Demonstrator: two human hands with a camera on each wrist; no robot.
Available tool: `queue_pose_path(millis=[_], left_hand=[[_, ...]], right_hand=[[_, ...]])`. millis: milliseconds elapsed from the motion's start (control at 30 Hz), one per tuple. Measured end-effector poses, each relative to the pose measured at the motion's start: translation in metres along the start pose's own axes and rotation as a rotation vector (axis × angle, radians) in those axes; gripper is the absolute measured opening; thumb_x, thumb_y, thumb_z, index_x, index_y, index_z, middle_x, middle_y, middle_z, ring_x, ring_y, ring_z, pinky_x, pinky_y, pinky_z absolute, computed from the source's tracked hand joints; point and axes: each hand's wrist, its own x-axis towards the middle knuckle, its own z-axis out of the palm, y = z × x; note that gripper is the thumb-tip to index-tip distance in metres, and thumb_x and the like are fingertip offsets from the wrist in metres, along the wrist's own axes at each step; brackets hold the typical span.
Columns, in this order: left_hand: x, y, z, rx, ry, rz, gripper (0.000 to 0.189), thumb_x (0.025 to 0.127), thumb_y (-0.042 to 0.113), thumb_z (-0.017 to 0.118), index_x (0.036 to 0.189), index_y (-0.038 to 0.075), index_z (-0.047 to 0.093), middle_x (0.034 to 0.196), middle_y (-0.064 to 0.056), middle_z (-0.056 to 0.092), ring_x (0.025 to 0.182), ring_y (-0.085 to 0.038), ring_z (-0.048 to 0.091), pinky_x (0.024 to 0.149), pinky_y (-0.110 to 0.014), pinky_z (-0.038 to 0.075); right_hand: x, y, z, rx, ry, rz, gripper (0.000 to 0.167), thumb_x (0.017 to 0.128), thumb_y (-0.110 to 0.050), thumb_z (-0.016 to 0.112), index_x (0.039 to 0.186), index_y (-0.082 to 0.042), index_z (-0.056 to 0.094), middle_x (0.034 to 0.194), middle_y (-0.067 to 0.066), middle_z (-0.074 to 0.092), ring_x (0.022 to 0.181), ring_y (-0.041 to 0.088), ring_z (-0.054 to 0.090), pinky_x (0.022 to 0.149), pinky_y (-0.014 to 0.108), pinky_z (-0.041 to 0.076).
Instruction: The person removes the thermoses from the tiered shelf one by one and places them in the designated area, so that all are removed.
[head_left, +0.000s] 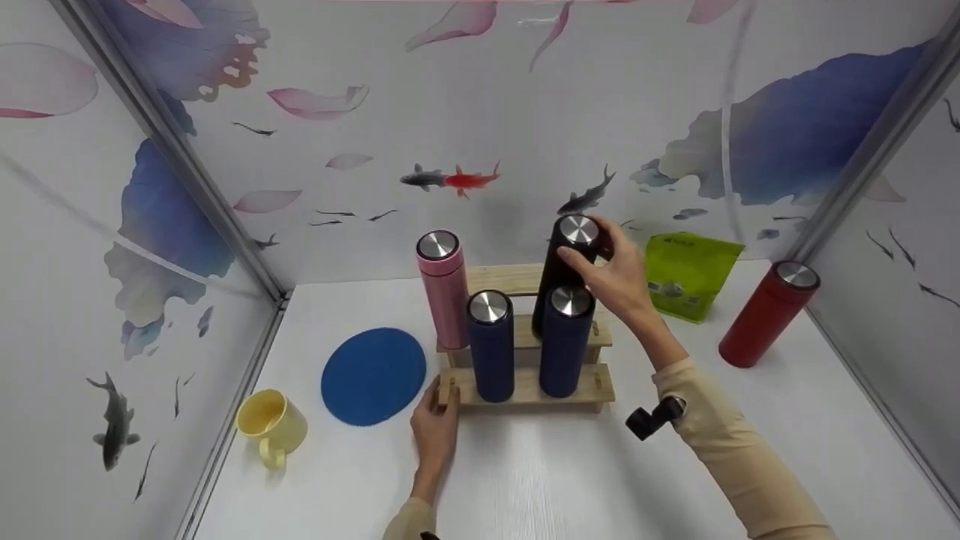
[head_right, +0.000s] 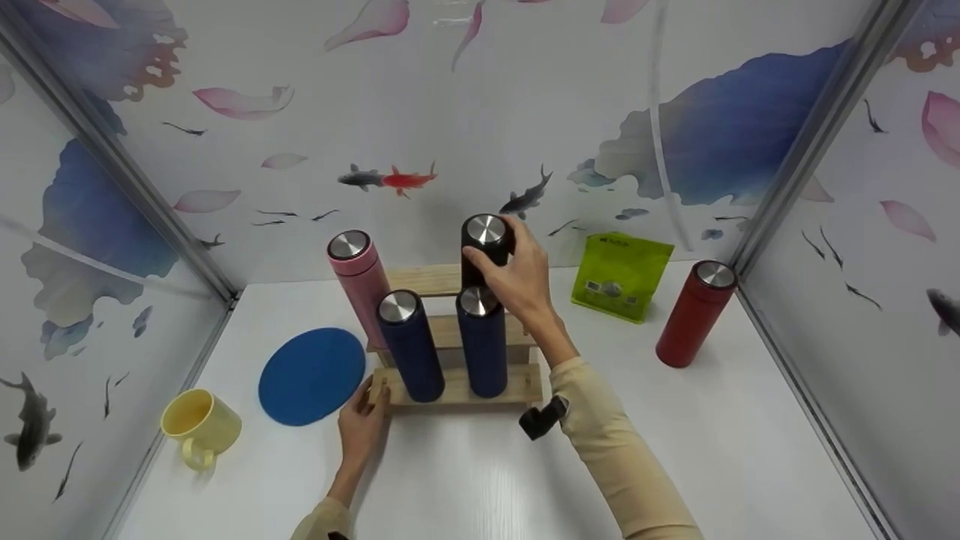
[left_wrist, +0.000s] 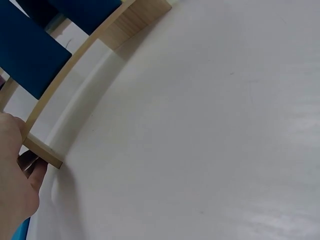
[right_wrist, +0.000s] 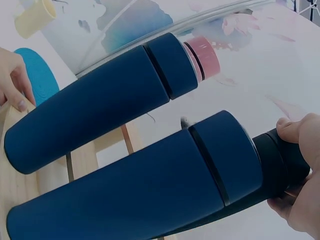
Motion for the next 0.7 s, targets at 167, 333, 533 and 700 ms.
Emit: queue_pose_path(millis=[167,333,533,700], left_hand=[[0.002,-0.002,0.001,-0.020,0.015,0.017,0.048,0.097,0.021,0.071,0.138,0.001,0.060,0.129,-0.021,0.067,0.112,-0.027,0.068,0.084,-0.027,0.055],[0.003,-0.001,0.002,-0.022,0.005,0.039,0.049,0.097,0.022,0.070,0.139,-0.001,0.059,0.131,-0.023,0.066,0.118,-0.030,0.066,0.087,-0.031,0.056],[0.003,-0.001,0.000,0.003,0.010,0.005,0.050,0.097,0.023,0.071,0.140,0.001,0.059,0.134,-0.019,0.065,0.116,-0.027,0.067,0.087,-0.031,0.056],[0.003,-0.003,0.000,-0.001,0.004,0.000,0.049,0.097,0.023,0.071,0.140,0.002,0.060,0.132,-0.019,0.066,0.105,-0.023,0.069,0.081,-0.025,0.055]], right_hand=[[0.002,0.002,-0.011,-0.038,0.022,0.003,0.065,0.088,-0.020,0.081,0.142,0.001,0.052,0.125,0.021,0.065,0.115,0.029,0.063,0.102,0.039,0.048],[0.003,0.006,-0.023,-0.059,0.060,0.003,0.062,0.088,-0.022,0.081,0.140,0.001,0.055,0.123,0.020,0.066,0.113,0.028,0.063,0.103,0.040,0.048],[0.003,0.010,-0.033,-0.094,0.081,-0.004,0.061,0.088,-0.022,0.081,0.139,0.001,0.055,0.122,0.019,0.066,0.112,0.026,0.063,0.101,0.033,0.048],[0.004,0.011,-0.041,-0.122,0.103,-0.009,0.062,0.087,-0.023,0.081,0.138,0.002,0.056,0.120,0.021,0.067,0.109,0.026,0.062,0.095,0.022,0.047]])
